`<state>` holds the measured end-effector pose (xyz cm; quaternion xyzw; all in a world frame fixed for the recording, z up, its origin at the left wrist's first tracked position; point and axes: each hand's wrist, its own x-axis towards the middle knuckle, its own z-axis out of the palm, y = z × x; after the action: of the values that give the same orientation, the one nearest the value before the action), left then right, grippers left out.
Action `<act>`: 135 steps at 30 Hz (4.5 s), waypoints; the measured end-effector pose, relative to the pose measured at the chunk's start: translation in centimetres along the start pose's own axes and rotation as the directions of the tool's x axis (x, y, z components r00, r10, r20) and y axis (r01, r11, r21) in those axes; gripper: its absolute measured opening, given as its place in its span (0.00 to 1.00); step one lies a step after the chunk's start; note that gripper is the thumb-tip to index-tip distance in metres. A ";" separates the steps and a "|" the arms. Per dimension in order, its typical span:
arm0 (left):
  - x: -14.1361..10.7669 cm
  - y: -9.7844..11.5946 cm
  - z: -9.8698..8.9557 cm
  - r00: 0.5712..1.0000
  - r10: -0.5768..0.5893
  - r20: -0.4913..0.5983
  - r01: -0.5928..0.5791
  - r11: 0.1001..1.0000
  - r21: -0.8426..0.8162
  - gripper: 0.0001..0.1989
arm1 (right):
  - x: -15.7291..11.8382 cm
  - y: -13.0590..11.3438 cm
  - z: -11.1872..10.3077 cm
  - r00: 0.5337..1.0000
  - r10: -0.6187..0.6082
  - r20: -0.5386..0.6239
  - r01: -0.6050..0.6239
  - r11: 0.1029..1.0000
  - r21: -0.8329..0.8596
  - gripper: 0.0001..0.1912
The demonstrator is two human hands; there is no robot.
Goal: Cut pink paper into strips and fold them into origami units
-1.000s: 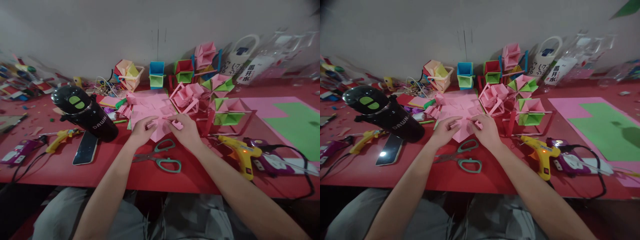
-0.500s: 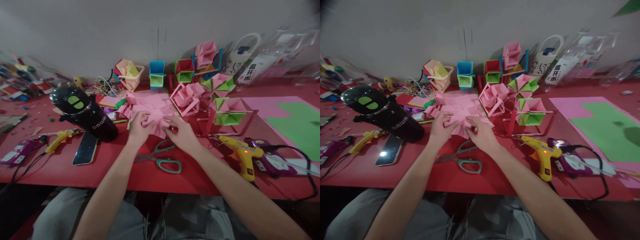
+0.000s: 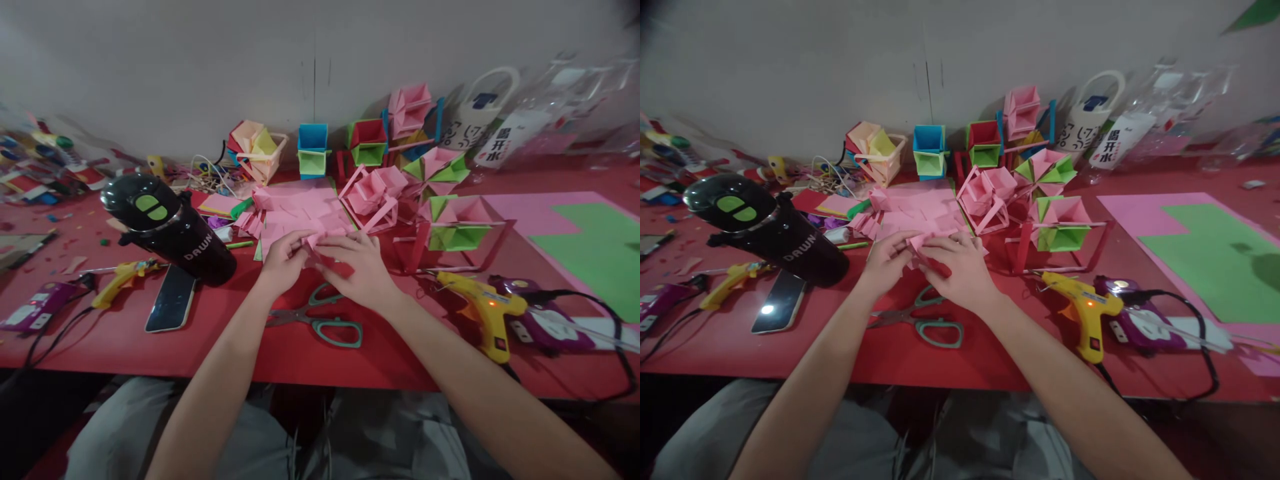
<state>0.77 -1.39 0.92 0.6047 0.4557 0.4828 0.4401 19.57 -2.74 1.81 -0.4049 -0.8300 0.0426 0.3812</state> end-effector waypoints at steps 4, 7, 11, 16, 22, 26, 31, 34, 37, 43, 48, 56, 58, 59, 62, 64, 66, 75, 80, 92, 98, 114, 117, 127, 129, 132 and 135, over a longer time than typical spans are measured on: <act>-0.2 0.1 0.3 0.988 -0.115 0.103 0.130 0.981 -0.146 0.25 | -0.1 0.2 0.0 0.999 -0.016 0.051 0.017 1.000 -0.018 0.14; -0.2 0.1 0.5 0.982 -0.153 0.111 0.174 0.962 -0.210 0.24 | 0.0 0.3 0.0 0.999 -0.013 0.047 0.015 0.999 -0.051 0.15; -0.2 0.2 0.5 0.978 -0.194 0.082 0.209 0.945 -0.251 0.21 | 0.0 0.3 0.1 0.999 -0.021 0.037 0.024 0.998 -0.065 0.13; -0.2 0.4 0.7 0.974 -0.225 0.031 0.224 0.927 -0.300 0.16 | 0.0 0.4 0.2 0.999 -0.022 0.029 0.024 0.996 -0.082 0.15; -0.2 0.2 0.6 0.970 -0.242 0.020 0.237 0.925 -0.296 0.16 | 0.0 0.5 0.2 0.999 -0.024 0.037 0.027 0.997 -0.071 0.16; -0.2 0.1 0.4 0.971 -0.235 0.037 0.236 0.934 -0.269 0.17 | 0.0 0.4 0.2 0.999 -0.022 0.031 0.024 0.998 -0.057 0.15; -0.2 0.1 0.5 0.977 -0.213 0.024 0.213 0.947 -0.242 0.17 | 0.0 0.4 0.1 0.999 -0.027 0.033 0.029 0.998 -0.054 0.15; -0.1 0.1 0.6 0.980 -0.197 0.007 0.193 0.951 -0.243 0.17 | 0.0 0.4 0.1 0.999 -0.027 0.033 0.029 0.998 -0.056 0.14; -0.1 0.1 0.5 0.983 -0.184 0.003 0.179 0.957 -0.228 0.16 | 0.0 0.4 0.1 0.999 -0.026 0.040 0.028 0.998 -0.055 0.15; -0.2 0.4 0.2 0.989 -0.148 -0.029 0.146 0.988 -0.054 0.17 | 0.0 0.3 0.1 0.999 0.034 -0.017 -0.035 0.998 -0.056 0.09; -0.2 0.6 0.2 0.994 -0.099 -0.049 0.096 0.994 -0.058 0.16 | 0.1 0.8 0.3 0.988 0.058 -0.143 -0.059 0.998 -0.001 0.05; -0.3 0.9 0.4 0.978 -0.202 -0.057 0.190 0.967 -0.172 0.13 | 0.2 1.7 0.7 0.974 0.074 -0.212 -0.033 0.981 0.190 0.03; -0.4 1.0 0.3 0.976 -0.214 -0.043 0.203 0.961 -0.187 0.15 | 0.1 1.5 0.6 0.978 0.093 -0.185 -0.050 0.973 0.226 0.02; -0.4 1.1 0.3 0.977 -0.210 -0.033 0.200 0.961 -0.192 0.16 | 0.1 1.4 0.5 0.981 0.098 -0.169 -0.056 0.970 0.237 0.02; -0.5 1.3 0.4 0.986 -0.166 -0.010 0.161 0.972 -0.169 0.17 | 0.2 1.1 0.4 0.983 0.126 -0.131 -0.088 0.961 0.260 0.03; -0.6 1.5 0.5 0.992 -0.122 0.002 0.122 0.985 -0.123 0.17 | 0.2 1.0 0.3 0.982 0.146 -0.121 -0.108 0.955 0.275 0.05; -0.7 1.7 0.5 0.996 -0.086 0.015 0.087 0.993 -0.082 0.17 | 0.3 0.9 0.2 0.980 0.162 -0.118 -0.121 0.948 0.295 0.07; -0.5 1.1 0.5 0.998 0.049 0.028 -0.049 0.999 -0.009 0.13 | 0.4 0.7 0.0 0.971 0.216 -0.098 -0.163 0.909 0.384 0.08; -0.5 1.2 0.5 0.997 0.059 0.040 -0.059 0.998 -0.001 0.11 | 0.4 0.7 0.1 0.970 0.227 -0.088 -0.174 0.900 0.400 0.07; -0.6 1.3 0.7 1.000 0.006 0.027 -0.005 0.998 -0.055 0.07 | 0.4 0.8 0.1 0.971 0.229 -0.063 -0.186 0.900 0.395 0.02; -0.6 1.6 0.7 0.997 -0.071 0.016 0.073 0.990 -0.122 0.05 | 0.3 0.9 0.1 0.972 0.229 -0.049 -0.192 0.899 0.394 0.03; -0.6 1.4 0.6 0.997 -0.076 0.014 0.076 0.996 -0.044 0.08 | 0.4 0.8 -0.1 0.970 0.242 -0.029 -0.210 0.891 0.402 0.03; -0.6 1.3 0.5 0.997 -0.071 0.015 0.072 0.996 -0.055 0.08 | 0.4 0.7 -0.1 0.970 0.243 -0.029 -0.210 0.888 0.408 0.04; -0.8 1.8 0.5 0.995 -0.090 0.038 0.094 0.990 -0.102 0.11 | 0.3 0.9 0.1 0.969 0.245 -0.043 -0.207 0.890 0.405 0.04; -0.8 1.9 0.6 0.996 -0.082 0.030 0.085 0.992 -0.097 0.10 | 0.3 0.9 0.1 0.968 0.246 -0.049 -0.206 0.889 0.408 0.04; -0.8 1.9 0.8 0.999 -0.052 0.003 0.052 0.996 -0.073 0.09 | 0.3 0.8 0.1 0.966 0.255 -0.049 -0.214 0.887 0.408 0.04; -0.7 1.7 0.9 0.999 -0.039 -0.004 0.039 0.997 -0.073 0.09 | 0.3 0.8 0.1 0.965 0.258 -0.041 -0.221 0.889 0.400 0.04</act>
<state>1.78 -2.48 2.33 0.5780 0.4507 0.4918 0.4700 19.86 -1.97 1.65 -0.4211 -0.7295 0.2357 0.4847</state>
